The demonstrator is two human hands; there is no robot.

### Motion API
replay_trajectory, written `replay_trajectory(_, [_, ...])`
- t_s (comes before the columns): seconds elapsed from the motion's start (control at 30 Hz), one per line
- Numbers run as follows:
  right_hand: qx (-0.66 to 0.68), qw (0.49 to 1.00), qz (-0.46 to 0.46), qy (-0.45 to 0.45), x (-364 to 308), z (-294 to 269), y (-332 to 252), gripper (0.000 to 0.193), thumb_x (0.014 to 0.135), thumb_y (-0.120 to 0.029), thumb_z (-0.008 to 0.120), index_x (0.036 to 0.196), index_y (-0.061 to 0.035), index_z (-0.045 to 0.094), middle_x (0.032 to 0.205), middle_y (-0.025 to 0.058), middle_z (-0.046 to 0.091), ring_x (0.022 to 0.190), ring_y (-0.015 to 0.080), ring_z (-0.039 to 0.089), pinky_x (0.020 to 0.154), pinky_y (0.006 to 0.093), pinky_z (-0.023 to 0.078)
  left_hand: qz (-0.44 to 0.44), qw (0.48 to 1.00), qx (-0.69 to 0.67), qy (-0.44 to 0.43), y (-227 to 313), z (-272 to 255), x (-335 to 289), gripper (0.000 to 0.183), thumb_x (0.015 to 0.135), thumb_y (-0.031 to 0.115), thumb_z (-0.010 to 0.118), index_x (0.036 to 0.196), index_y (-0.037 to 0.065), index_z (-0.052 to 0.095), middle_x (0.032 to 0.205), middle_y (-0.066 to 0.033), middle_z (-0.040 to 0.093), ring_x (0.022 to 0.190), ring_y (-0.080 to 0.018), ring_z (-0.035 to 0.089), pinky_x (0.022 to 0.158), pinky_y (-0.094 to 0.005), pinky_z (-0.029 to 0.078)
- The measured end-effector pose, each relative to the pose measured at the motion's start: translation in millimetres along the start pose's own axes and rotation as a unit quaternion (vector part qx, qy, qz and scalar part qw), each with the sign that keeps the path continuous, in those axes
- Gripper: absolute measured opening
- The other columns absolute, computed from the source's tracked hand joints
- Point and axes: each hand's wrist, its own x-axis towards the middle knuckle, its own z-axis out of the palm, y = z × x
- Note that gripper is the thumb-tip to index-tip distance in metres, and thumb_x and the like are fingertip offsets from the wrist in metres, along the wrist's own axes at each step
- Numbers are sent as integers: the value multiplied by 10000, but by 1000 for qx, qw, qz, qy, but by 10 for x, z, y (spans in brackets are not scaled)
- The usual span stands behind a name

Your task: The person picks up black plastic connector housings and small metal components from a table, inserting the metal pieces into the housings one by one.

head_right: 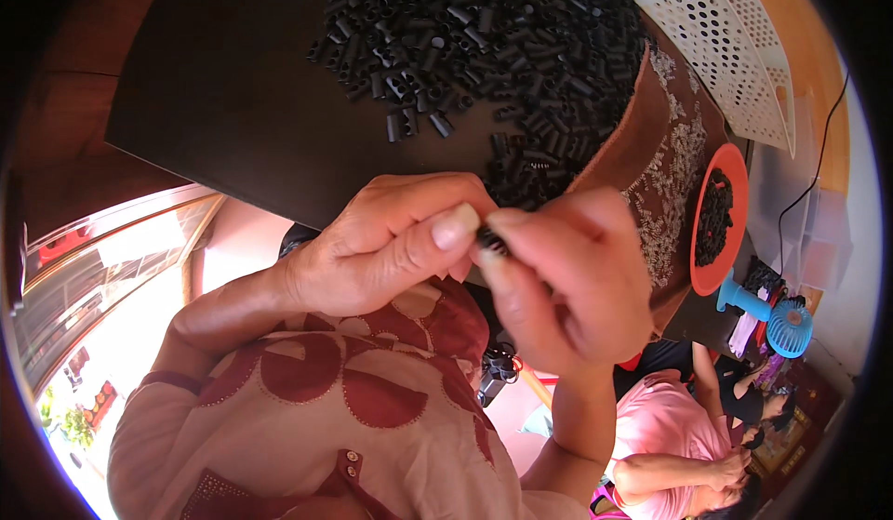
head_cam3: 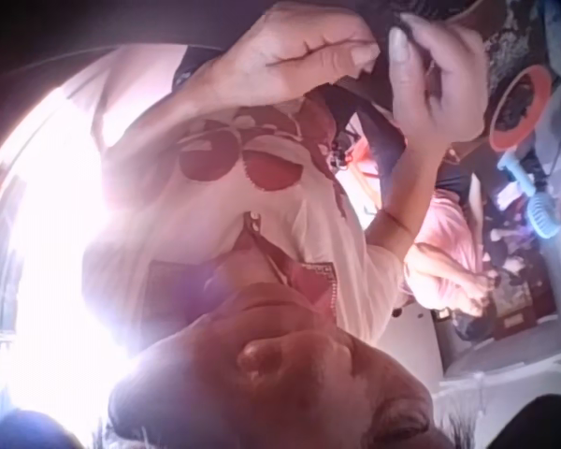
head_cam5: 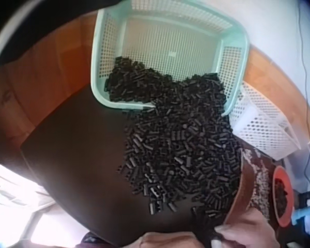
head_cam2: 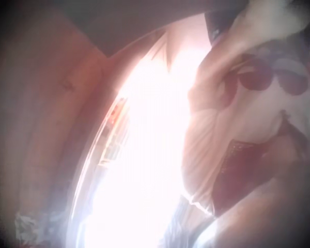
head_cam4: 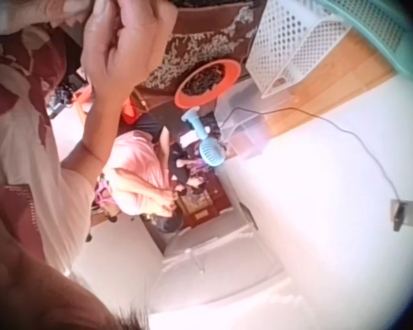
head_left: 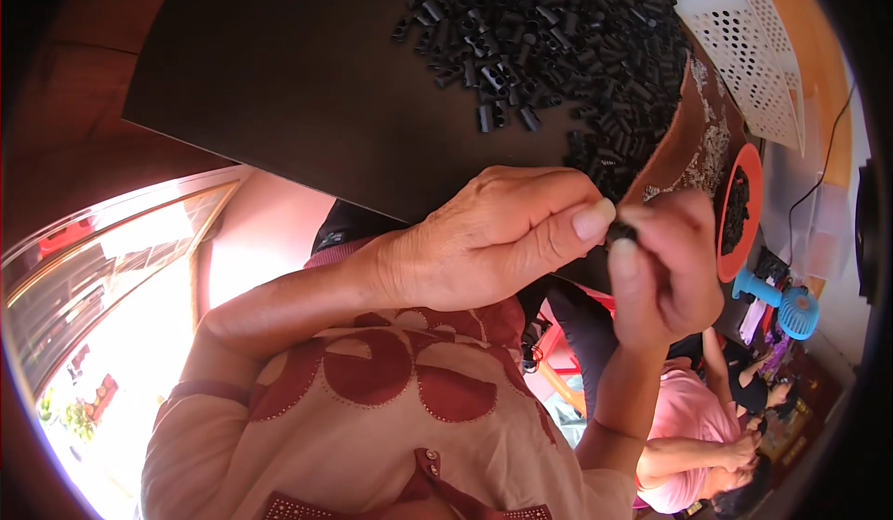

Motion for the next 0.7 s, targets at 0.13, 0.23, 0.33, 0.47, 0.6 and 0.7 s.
replay_trajectory(0.13, [43,999,13,12,-109,68,-22,243,736,7,725,972,29,669,771,93,574,601,133,512,517,233,393,-54,995,-66,-43,109,-27,-37,468,1023,386,356,939,-21,571,775,-59,547,687,-124,537,636,-270,450])
replay_trajectory(0.23, [62,997,28,19,-167,102,-13,238,735,23,718,967,31,666,777,101,577,610,135,520,513,234,391,-58,990,-128,-26,99,4,-97,430,1021,367,378,948,-10,572,796,-53,556,690,-104,529,629,-252,447])
replay_trajectory(0.33, [51,997,37,44,-200,98,-97,257,708,38,731,957,30,668,773,105,587,605,140,536,507,233,398,-113,975,-190,36,106,24,-107,388,1015,344,410,938,-1,571,820,-58,564,682,-89,514,619,-231,431])
replay_trajectory(0.47, [122,973,132,-145,147,-253,-706,172,678,-136,722,750,4,654,606,50,533,485,167,493,450,265,394,-107,962,-248,50,76,33,-20,299,1011,270,416,948,1,531,825,-109,566,656,-115,500,598,-234,406])
replay_trajectory(0.6, [322,946,6,23,-120,59,-752,217,574,-212,700,747,-82,699,599,18,533,395,137,413,359,254,294,-80,963,-239,90,63,64,-4,333,1012,282,375,860,7,486,784,-143,545,592,-136,450,578,-246,398])
replay_trajectory(0.7, [293,951,9,99,-165,63,-869,203,518,-163,677,710,-99,693,619,19,539,399,103,397,338,243,240,-88,964,-236,88,62,107,22,374,1012,294,368,795,9,476,725,-140,518,555,-128,423,551,-243,378])
